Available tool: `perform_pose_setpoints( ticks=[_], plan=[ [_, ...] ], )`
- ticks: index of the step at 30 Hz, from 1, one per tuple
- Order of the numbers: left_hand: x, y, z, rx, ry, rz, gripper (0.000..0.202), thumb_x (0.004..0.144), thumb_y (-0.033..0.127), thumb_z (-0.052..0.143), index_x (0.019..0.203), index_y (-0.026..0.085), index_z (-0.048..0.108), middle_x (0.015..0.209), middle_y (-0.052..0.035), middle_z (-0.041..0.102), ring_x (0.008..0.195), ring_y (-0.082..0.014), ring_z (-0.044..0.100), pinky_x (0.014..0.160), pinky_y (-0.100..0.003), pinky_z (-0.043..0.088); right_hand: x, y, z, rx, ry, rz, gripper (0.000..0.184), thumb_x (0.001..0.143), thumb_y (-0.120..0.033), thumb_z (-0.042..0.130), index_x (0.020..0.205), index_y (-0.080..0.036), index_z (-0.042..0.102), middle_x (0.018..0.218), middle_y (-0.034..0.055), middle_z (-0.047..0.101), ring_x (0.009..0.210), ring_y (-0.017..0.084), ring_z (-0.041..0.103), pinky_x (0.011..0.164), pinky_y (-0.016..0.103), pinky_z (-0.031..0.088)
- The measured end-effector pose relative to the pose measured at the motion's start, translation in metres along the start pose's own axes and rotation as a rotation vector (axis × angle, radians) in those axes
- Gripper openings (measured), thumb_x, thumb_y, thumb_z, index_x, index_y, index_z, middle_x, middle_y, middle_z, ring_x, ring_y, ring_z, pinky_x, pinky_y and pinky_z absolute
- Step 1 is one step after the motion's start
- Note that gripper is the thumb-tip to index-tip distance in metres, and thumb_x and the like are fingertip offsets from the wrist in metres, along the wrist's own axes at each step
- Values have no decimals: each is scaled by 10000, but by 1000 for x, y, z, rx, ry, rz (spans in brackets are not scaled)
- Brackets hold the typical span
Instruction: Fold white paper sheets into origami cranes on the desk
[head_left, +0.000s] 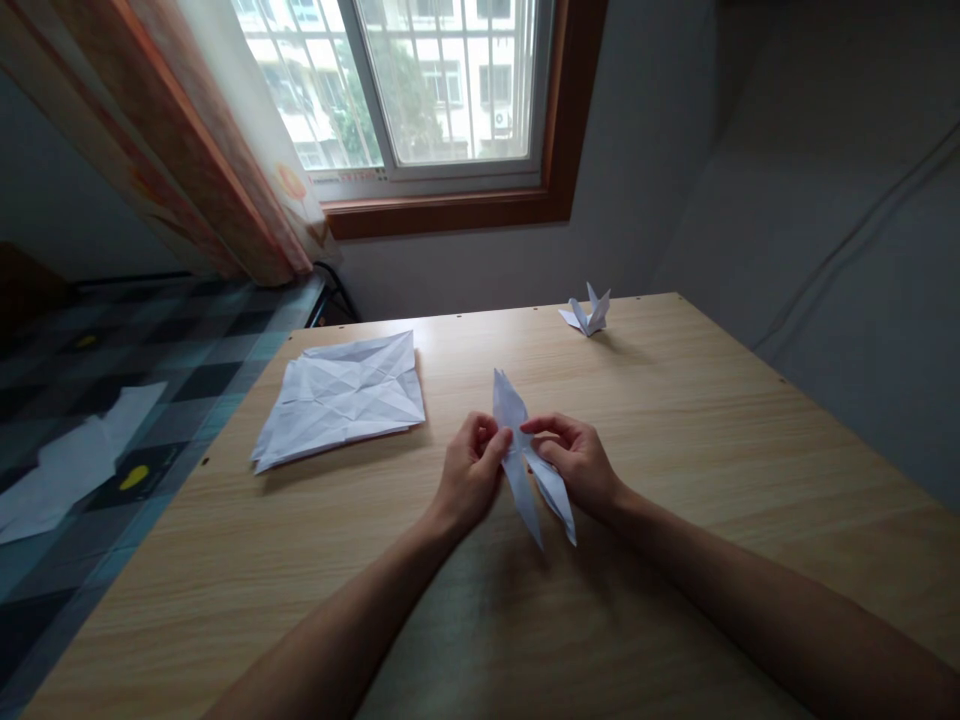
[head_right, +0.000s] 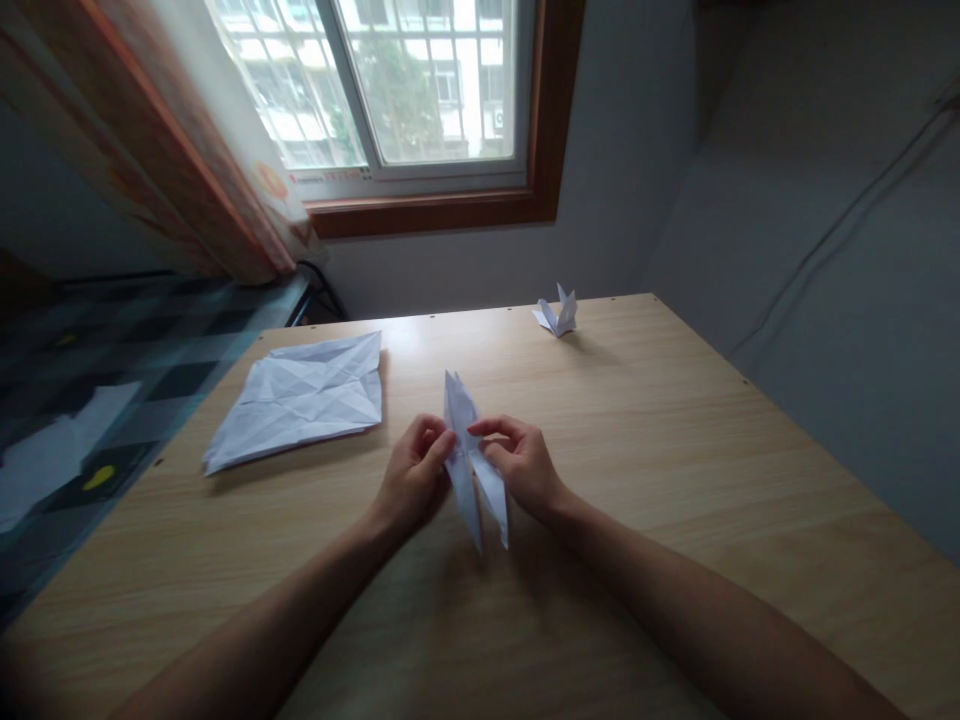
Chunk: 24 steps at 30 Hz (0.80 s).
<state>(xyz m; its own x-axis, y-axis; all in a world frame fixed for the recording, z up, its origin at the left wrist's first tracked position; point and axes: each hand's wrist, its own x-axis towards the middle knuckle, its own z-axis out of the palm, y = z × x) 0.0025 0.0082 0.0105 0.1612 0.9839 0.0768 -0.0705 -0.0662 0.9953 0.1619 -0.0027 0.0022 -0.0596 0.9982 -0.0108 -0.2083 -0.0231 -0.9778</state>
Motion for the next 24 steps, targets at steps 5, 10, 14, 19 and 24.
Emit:
perform_pose_setpoints(
  ticks=[5, 10, 14, 19, 24],
  plan=[
    [1, -1, 1, -169, -32, -40, 409, 664, 319, 797, 760, 195, 419, 626, 80, 510, 528, -66, 485, 518, -178, 368, 2, 2, -1, 56, 8, -23, 230, 691, -264, 718, 895, -186, 646, 622, -32, 629, 497, 106, 537, 473, 218, 403],
    [2, -2, -1, -261, -5, -54, 492, 623, 286, 822, 873, 215, 404, 724, 50, 644, 604, -109, 608, 585, -214, 460, 0, 5, 3, 48, -104, -102, 496, 618, -242, 809, 1040, -249, 549, 857, -16, 633, 655, 133, 632, 580, 263, 533],
    [3, -3, -1, -296, 16, -55, 540, 623, 281, 824, 950, 223, 398, 760, 34, 683, 633, -131, 641, 611, -243, 494, -2, 5, 5, -55, -41, -201, 460, 680, -217, 744, 1086, -254, 532, 981, 1, 583, 647, 94, 608, 547, 225, 527],
    [2, -3, 0, -262, 42, -29, 505, 621, 258, 821, 914, 215, 412, 715, 52, 660, 603, -111, 622, 596, -222, 484, -6, 2, 4, -388, 57, -457, 381, 734, -145, 664, 1088, -235, 555, 1108, 53, 565, 733, 127, 621, 573, 253, 548],
    [1, 0, 2, -235, 38, -11, 468, 639, 261, 807, 892, 215, 416, 685, 66, 644, 566, -89, 595, 557, -186, 440, -8, -1, 2, -727, 161, -809, 258, 761, -108, 612, 989, -227, 609, 1009, 64, 601, 898, 206, 634, 716, 340, 579]
  ],
)
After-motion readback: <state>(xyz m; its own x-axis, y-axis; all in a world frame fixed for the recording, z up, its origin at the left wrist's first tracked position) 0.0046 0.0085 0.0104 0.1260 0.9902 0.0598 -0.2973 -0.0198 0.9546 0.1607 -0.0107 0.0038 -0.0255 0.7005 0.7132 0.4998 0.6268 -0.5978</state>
